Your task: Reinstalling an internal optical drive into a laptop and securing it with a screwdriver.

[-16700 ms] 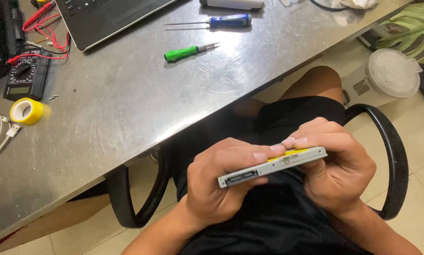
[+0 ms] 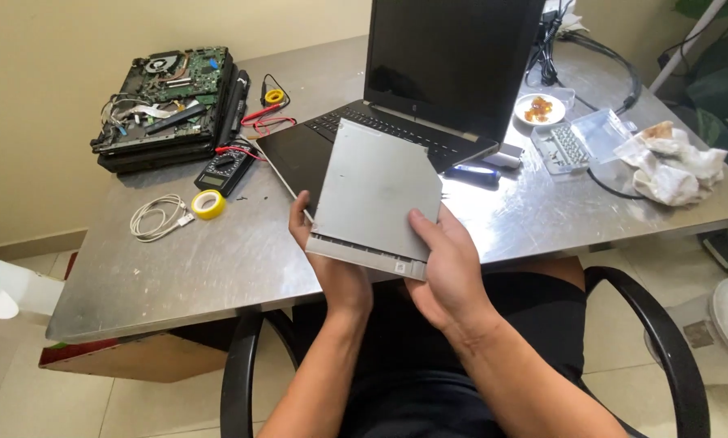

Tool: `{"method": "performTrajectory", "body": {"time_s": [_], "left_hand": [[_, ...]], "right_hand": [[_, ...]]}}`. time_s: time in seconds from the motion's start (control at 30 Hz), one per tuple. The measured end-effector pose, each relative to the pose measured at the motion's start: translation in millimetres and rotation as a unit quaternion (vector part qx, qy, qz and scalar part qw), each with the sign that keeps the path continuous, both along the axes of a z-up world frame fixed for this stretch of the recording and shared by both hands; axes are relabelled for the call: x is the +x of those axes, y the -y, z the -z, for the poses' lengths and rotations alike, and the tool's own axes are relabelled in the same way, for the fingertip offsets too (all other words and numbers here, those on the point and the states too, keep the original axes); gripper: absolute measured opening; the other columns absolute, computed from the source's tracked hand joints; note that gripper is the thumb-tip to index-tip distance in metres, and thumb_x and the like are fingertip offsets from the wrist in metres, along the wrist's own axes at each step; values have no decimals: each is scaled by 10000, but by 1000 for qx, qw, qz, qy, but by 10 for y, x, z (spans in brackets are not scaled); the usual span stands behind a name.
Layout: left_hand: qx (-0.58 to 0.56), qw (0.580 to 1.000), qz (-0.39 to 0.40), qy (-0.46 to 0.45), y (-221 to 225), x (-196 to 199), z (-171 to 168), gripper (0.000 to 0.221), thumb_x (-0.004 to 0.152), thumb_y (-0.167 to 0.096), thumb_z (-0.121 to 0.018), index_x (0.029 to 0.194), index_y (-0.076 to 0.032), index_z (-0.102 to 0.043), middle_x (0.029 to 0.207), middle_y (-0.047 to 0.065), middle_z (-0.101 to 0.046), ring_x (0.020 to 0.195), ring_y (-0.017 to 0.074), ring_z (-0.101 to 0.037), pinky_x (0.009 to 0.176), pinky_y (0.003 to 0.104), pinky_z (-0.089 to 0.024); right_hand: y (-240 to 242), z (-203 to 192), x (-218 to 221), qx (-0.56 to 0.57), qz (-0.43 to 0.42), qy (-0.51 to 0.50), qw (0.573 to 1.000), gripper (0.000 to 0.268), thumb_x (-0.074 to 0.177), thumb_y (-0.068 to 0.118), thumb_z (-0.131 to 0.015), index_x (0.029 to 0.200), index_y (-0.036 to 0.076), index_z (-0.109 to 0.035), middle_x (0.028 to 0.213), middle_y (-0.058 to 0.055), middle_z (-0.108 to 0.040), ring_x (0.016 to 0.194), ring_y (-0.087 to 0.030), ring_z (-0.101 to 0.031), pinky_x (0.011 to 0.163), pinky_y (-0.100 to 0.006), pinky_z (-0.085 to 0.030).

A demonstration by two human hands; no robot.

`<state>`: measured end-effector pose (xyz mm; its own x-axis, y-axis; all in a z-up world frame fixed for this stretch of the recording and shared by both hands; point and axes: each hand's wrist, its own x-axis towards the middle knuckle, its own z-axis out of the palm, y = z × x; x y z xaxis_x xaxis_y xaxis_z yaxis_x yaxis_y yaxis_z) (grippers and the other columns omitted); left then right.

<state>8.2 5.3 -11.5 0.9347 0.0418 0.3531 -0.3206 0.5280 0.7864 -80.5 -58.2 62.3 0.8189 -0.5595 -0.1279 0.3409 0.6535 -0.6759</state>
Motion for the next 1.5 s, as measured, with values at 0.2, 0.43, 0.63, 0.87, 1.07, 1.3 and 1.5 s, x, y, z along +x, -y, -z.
{"method": "performTrajectory", "body": {"time_s": [0.2, 0.43, 0.63, 0.87, 1.07, 1.3, 1.5], "left_hand": [[318, 891, -153, 287, -307, 506, -251, 280, 859, -168, -793, 973, -146, -538, 1388, 39, -571, 1436, 336, -426, 1219, 622, -98], [317, 749, -151, 563, -221, 1196, -286, 157, 937, -63, -775, 803, -104, -702, 762, 17, -701, 677, 274, -678, 677, 370, -564], [237, 800, -115, 539, -176, 1163, -535, 191, 795, -92, -890, 732, -116, -711, 730, 2, -724, 622, 248, -660, 674, 343, -587], [256, 798, -29, 545, -354, 1054, -694, 170, 911, -64, -803, 935, -5, -646, 999, 168, -770, 908, 304, -772, 817, 383, -576], [259, 817, -53, 513, -391, 1069, -717, 285, 839, -90, -906, 941, -32, -646, 1009, 153, -774, 932, 279, -772, 824, 361, -547], [250, 827, -59, 501, -441, 1124, -698, 317, 825, -59, -908, 966, -39, -625, 1013, 162, -764, 948, 281, -755, 852, 362, -559], [260, 821, -61, 505, -455, 1112, -682, 289, 844, -93, -893, 966, -54, -634, 1028, 135, -772, 951, 262, -763, 849, 357, -539]], "right_hand": [[171, 145, 64, -16, 5, 21, 1000, 509, 1025, 128, -467, 1516, 5, -410, 1267, -250, -616, 1265, -402, -603, 1118, -664, -396], [341, 283, 85, -32, -23, 47, 998, 546, 1020, 117, -461, 1553, 26, -385, 1277, -252, -622, 1202, -413, -641, 1059, -645, -469], [657, 230, -108, -157, -27, 17, 987, 587, 948, 31, -542, 1528, 12, -450, 1190, -247, -669, 1098, -377, -688, 951, -606, -561], [991, 129, -636, -178, 31, -150, 972, 623, 836, -25, -571, 1433, 154, -560, 1081, -216, -713, 797, -288, -675, 639, -399, -564], [1127, -13, -750, -134, 13, -124, 983, 704, 825, -6, -481, 1496, 182, -572, 1169, -145, -669, 900, -219, -637, 707, -308, -517], [1310, -38, -499, -116, -29, -97, 988, 534, 854, 20, -517, 1362, 107, -654, 1134, -152, -705, 796, -218, -668, 680, -322, -567], [1348, -198, -327, -131, -40, -83, 987, 514, 861, 0, -498, 1331, 72, -693, 1078, -154, -714, 709, -197, -678, 555, -302, -586]]}}
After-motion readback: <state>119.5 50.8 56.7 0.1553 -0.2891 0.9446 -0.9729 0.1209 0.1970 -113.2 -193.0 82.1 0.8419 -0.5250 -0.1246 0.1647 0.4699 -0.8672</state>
